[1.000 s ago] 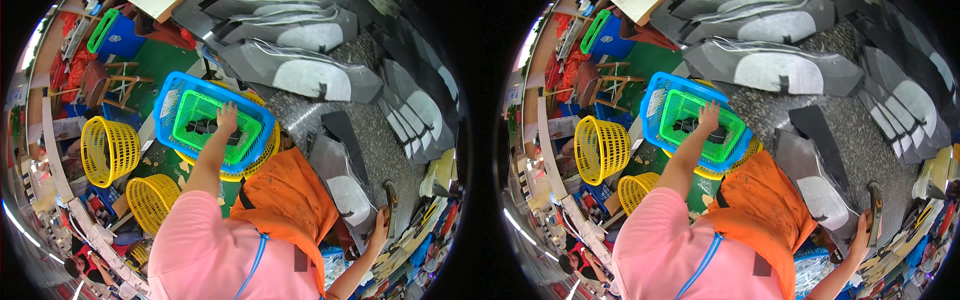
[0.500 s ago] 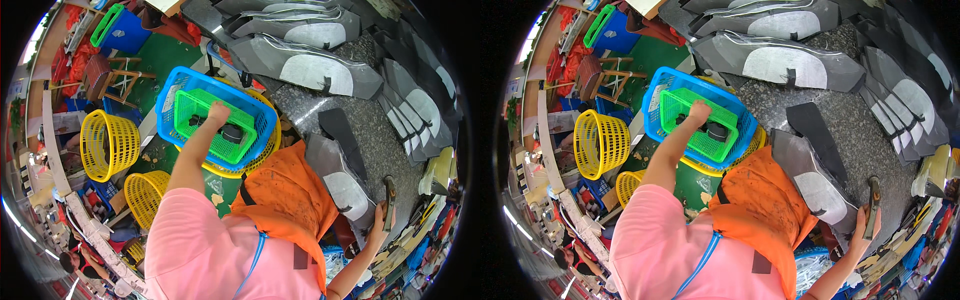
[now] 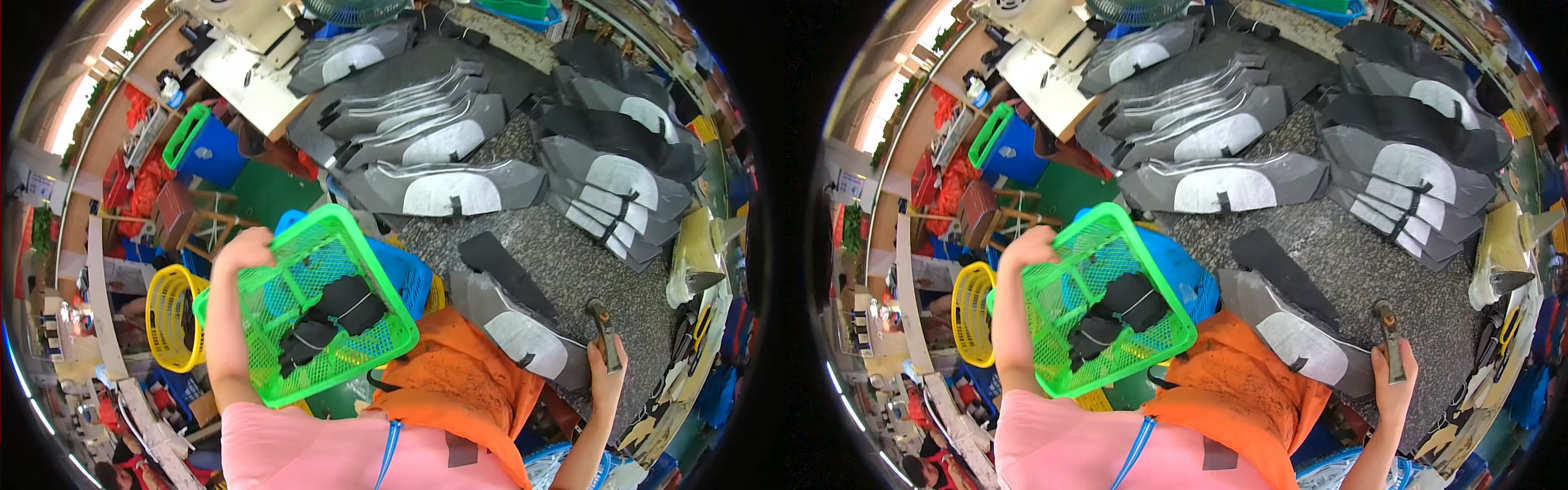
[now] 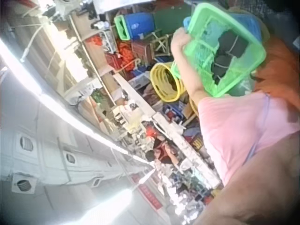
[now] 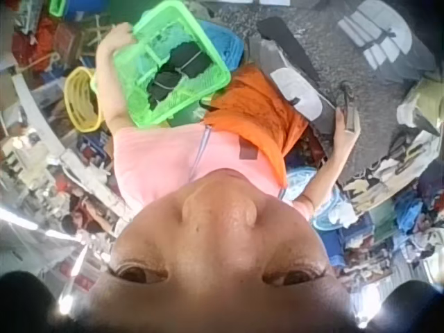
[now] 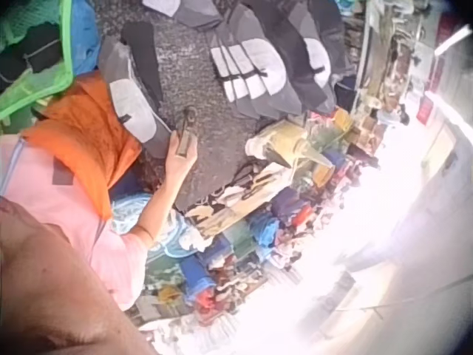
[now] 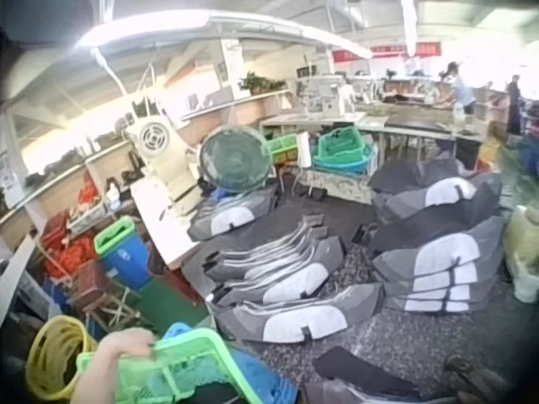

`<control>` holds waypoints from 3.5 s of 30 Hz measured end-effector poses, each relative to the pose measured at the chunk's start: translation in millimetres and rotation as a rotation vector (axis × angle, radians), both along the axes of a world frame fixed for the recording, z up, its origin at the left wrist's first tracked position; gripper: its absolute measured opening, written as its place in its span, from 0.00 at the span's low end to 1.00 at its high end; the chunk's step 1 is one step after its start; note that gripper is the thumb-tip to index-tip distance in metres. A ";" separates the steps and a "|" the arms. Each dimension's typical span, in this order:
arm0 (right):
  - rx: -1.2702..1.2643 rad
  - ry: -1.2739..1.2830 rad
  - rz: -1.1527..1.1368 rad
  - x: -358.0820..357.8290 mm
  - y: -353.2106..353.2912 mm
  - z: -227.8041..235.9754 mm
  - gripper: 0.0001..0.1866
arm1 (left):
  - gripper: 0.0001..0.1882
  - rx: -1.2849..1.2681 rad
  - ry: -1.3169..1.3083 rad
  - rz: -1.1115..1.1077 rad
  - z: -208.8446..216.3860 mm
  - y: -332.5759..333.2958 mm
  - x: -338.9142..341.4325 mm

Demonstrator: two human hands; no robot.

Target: Hammering and shaping shoe components at a factory workstation.

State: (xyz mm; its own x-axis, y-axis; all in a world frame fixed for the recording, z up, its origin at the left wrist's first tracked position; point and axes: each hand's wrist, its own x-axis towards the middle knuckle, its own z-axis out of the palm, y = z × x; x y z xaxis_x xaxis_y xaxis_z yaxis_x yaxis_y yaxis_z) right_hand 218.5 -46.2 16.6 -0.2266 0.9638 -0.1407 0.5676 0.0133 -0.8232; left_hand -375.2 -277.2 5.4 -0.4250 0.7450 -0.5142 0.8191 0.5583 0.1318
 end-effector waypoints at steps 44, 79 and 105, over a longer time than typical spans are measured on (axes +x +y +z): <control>-0.142 0.412 0.724 -212.8 -54.9 26.6 0.31 | 0.37 1.537 -2.109 1.134 -57.4 -142.6 312.1; -0.194 -0.060 0.581 -116.9 -60.9 -6.2 0.06 | 0.17 1.268 -0.648 1.718 -315.9 -142.7 93.6; 0.016 0.004 -0.011 -35.8 -68.6 -15.7 0.05 | 0.14 0.830 -0.625 1.979 -451.3 -207.7 188.1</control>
